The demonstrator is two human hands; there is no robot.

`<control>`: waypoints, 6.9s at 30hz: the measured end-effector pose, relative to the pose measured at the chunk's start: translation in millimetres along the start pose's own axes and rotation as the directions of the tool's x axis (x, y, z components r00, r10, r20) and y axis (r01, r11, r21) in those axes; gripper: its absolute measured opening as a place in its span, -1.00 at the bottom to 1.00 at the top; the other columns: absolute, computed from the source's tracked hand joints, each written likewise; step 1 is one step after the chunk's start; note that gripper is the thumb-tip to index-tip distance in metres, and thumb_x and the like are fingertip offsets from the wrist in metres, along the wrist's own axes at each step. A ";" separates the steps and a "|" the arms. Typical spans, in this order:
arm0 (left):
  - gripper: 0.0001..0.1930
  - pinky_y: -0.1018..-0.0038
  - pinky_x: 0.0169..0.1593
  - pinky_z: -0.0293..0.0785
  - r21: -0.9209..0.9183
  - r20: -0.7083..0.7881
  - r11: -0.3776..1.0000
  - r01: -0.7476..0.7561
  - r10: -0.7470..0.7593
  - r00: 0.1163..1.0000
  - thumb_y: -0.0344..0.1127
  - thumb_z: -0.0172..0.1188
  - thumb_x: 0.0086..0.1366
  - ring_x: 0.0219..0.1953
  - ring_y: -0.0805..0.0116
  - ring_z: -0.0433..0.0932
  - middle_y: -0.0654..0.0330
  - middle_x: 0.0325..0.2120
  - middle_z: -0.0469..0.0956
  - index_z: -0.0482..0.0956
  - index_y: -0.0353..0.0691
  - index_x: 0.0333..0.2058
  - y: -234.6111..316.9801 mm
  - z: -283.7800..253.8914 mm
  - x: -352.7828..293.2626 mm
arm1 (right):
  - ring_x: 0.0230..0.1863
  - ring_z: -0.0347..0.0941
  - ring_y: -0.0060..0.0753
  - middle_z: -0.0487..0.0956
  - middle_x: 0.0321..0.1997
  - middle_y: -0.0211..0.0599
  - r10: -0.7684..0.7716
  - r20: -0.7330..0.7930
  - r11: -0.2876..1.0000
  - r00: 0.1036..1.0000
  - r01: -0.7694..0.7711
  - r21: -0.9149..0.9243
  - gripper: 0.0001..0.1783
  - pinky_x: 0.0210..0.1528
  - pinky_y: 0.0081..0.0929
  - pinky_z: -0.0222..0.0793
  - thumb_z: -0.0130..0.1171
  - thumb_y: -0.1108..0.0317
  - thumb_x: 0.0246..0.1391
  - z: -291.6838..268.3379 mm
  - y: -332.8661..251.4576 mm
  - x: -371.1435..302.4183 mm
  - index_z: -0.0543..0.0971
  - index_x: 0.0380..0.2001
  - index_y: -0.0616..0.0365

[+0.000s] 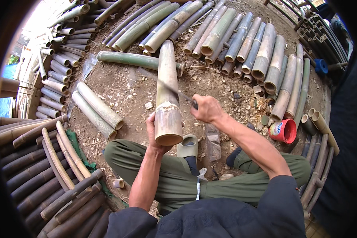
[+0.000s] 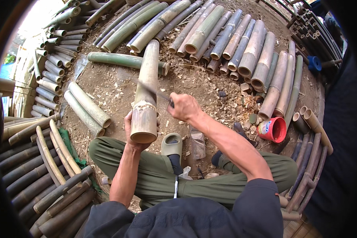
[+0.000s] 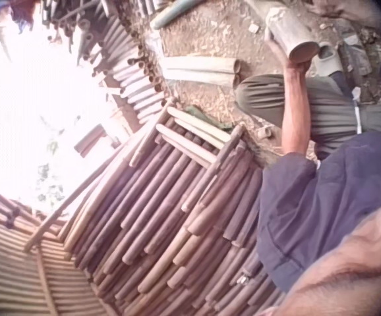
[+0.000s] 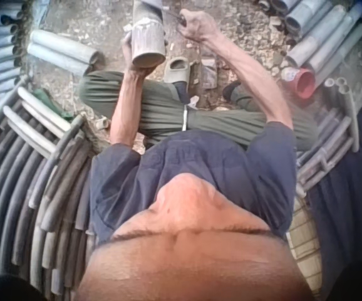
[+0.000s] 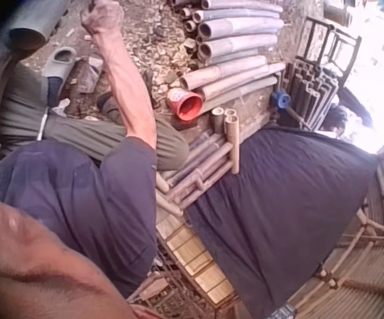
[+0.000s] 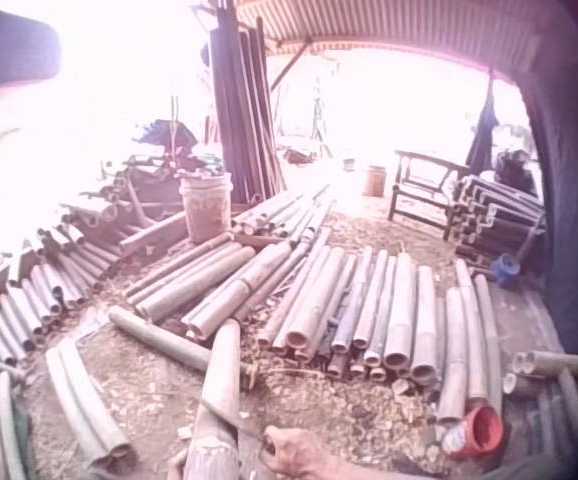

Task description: The person scrapes the outer surface and edges of bamboo poles using a large blade, handling different sections of the bamboo to clean and smooth them.

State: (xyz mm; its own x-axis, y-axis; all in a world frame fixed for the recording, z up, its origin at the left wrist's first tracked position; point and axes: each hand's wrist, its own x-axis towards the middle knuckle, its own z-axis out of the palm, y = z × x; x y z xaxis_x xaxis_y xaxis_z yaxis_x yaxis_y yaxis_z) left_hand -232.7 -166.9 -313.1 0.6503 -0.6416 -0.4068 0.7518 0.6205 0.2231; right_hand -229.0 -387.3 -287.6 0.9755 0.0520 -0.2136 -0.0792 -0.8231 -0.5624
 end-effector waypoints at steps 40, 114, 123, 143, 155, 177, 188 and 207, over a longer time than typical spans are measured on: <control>-0.05 0.30 -0.21 0.72 0.848 -0.529 0.455 0.271 0.752 0.393 -0.08 0.44 0.02 -0.18 0.01 0.63 -0.27 -0.02 0.46 0.11 -0.51 0.22 229.3 -123.7 41.8 | -0.67 0.43 -0.50 0.47 -0.68 -0.37 0.570 -0.111 0.772 0.814 -0.483 0.414 -0.74 -0.58 -0.41 0.32 0.24 0.26 0.14 78.5 198.6 -145.0 0.55 -0.37 0.30; -0.42 0.04 0.26 0.27 0.504 0.381 -0.862 -0.061 0.158 0.911 -0.25 0.14 0.21 0.23 -0.08 0.32 -0.02 0.15 0.37 0.32 -0.10 0.24 -2.6 -137.2 -45.5 | -0.26 0.57 -0.21 0.61 -0.28 -0.15 0.711 0.272 0.401 0.649 -0.691 0.601 -0.58 -0.16 -0.24 0.50 0.23 0.21 -0.15 199.6 194.0 -185.6 0.56 -0.22 0.24; -0.40 0.10 0.01 0.41 0.657 0.044 -0.753 0.030 0.079 0.996 -0.10 0.25 0.17 0.00 -0.03 0.53 0.02 -0.12 0.54 0.32 -0.07 0.17 37.3 -147.4 -43.8 | -0.43 0.56 -0.30 0.53 -0.44 -0.24 0.718 -0.029 0.232 0.695 -0.200 0.952 -0.77 -0.33 -0.34 0.57 0.19 0.34 -0.06 178.8 135.1 -169.0 0.48 -0.32 0.22; -0.11 0.03 -0.08 0.48 0.742 0.061 -0.658 0.129 0.258 0.964 0.07 0.40 0.02 -0.07 -0.14 0.53 -0.08 -0.08 0.50 0.25 -0.20 0.26 -41.5 -175.0 -40.4 | -0.47 0.60 -0.17 0.57 -0.42 -0.08 -0.039 0.026 0.935 0.999 0.046 -0.351 -0.25 -0.50 -0.19 0.58 -0.20 -0.45 0.24 135.6 80.7 -126.5 0.50 -0.31 0.09; -0.13 0.02 -0.02 0.48 0.794 -0.106 -0.589 0.151 0.111 0.988 0.10 0.38 0.01 0.03 -0.11 0.54 -0.09 0.01 0.53 0.27 -0.12 0.25 -29.1 -158.1 -32.8 | -0.51 0.57 -0.25 0.53 -0.56 -0.22 0.042 -0.036 0.920 0.998 -0.053 -0.388 -0.19 -0.49 -0.21 0.55 -0.34 -0.53 0.23 103.1 96.2 -132.2 0.50 -0.41 0.03; -0.21 0.03 0.05 0.41 0.856 -0.189 -0.491 0.161 -0.008 0.982 -0.06 0.42 -0.03 0.03 -0.24 0.53 -0.23 -0.10 0.59 0.36 -0.19 0.19 -14.7 -123.3 -19.0 | -0.73 0.30 -0.37 0.41 -0.70 -0.35 0.222 -0.337 0.922 0.915 -0.310 -0.233 -0.21 -0.69 -0.36 0.24 -0.29 -0.49 0.26 101.1 140.6 -145.5 0.44 -0.48 0.08; -0.02 0.03 0.06 0.43 0.740 -0.024 -0.657 0.140 0.183 0.983 0.02 0.42 -0.01 0.11 -0.15 0.45 -0.11 0.04 0.45 0.17 -0.12 0.35 -50.0 -151.4 -32.0 | -0.61 0.53 -0.20 0.56 -0.58 -0.16 0.383 -0.454 0.849 0.804 -0.500 -0.169 -0.24 -0.60 -0.23 0.46 -0.20 -0.45 0.26 105.0 148.8 -146.9 0.49 -0.45 0.08; -0.08 0.01 0.00 0.46 0.809 -0.003 -0.586 0.048 0.079 0.997 0.03 0.44 -0.04 -0.02 -0.17 0.57 -0.10 -0.02 0.55 0.24 -0.08 0.29 -33.4 -133.3 -25.6 | -0.71 0.40 -0.35 0.45 -0.70 -0.32 0.273 -0.565 0.839 0.779 -0.480 -0.257 -0.22 -0.71 -0.36 0.30 -0.23 -0.51 0.23 93.1 143.4 -141.9 0.47 -0.42 0.06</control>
State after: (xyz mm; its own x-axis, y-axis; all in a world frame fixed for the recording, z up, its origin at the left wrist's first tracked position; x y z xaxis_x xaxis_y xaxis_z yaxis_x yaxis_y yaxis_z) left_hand -289.1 -111.1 -428.2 0.7072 -0.5895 -0.3902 -0.3203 -0.7592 0.5665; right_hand -397.8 -460.1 -412.3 0.8541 -0.5033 0.1312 -0.4819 -0.8607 -0.1641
